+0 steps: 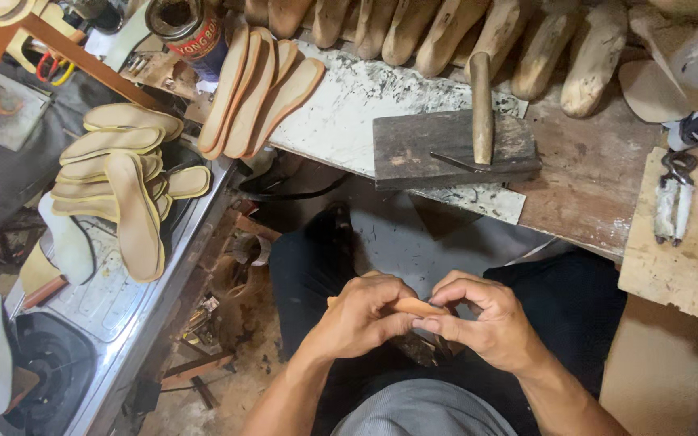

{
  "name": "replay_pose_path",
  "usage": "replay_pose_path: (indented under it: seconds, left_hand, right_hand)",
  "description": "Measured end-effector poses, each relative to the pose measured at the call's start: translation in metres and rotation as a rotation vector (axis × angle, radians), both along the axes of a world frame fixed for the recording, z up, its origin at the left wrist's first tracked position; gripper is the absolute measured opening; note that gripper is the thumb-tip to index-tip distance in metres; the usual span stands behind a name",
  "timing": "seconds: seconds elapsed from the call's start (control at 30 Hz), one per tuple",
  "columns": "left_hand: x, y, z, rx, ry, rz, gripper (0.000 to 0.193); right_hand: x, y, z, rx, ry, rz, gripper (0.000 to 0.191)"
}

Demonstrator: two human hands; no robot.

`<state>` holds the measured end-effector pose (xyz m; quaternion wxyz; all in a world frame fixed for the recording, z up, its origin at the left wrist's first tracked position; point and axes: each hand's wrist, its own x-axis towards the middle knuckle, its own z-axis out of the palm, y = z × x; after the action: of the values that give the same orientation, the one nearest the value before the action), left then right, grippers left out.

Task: The person trims the edges of shoe insoles, holding each insole against a wooden block and cutting along its edge with a blade. They then bend and turn the trimmed insoles by hand and stack the finished pieces on the workbench.

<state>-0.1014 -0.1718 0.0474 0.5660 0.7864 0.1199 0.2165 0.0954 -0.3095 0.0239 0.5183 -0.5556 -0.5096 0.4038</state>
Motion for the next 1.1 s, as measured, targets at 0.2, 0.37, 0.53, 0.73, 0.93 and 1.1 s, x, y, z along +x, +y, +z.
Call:
replay_pose_path:
  seconds: [0.2,0.37,0.53,0.73,0.93,1.1]
  left_hand:
    - [-0.004,0.002,-0.001,0.073,-0.088,-0.070,0.021]
    - [-0.005,0.001,0.004,-0.098,0.052,-0.067,0.021]
    - [-0.004,0.001,0.004,-0.048,-0.117,-0.121,0.015]
    - [-0.002,0.001,-0.005,-0.106,-0.137,-0.130,0.014]
    - [-0.005,0.002,-0.007,-0.046,-0.049,-0.070,0.016]
    - [-0.004,0.001,0.002,0.047,-0.063,-0.078,0.014]
  right_hand:
    - [-0.001,-0.003,-0.017,-0.150,0.692,0.068,0.006]
    - [0.004,-0.006,-0.023,-0.204,0.645,0.082,0.008]
    - [0.002,-0.011,-0.026,-0.200,0.685,0.085,0.005]
    - [-0.002,-0.006,-0.024,-0.316,0.952,0.064,0.008]
    - [-0.008,-0.002,-0.008,-0.269,0.585,0.051,0.009]
    - [-0.012,-0.007,-0.004,-0.256,0.279,-0.030,0.009]
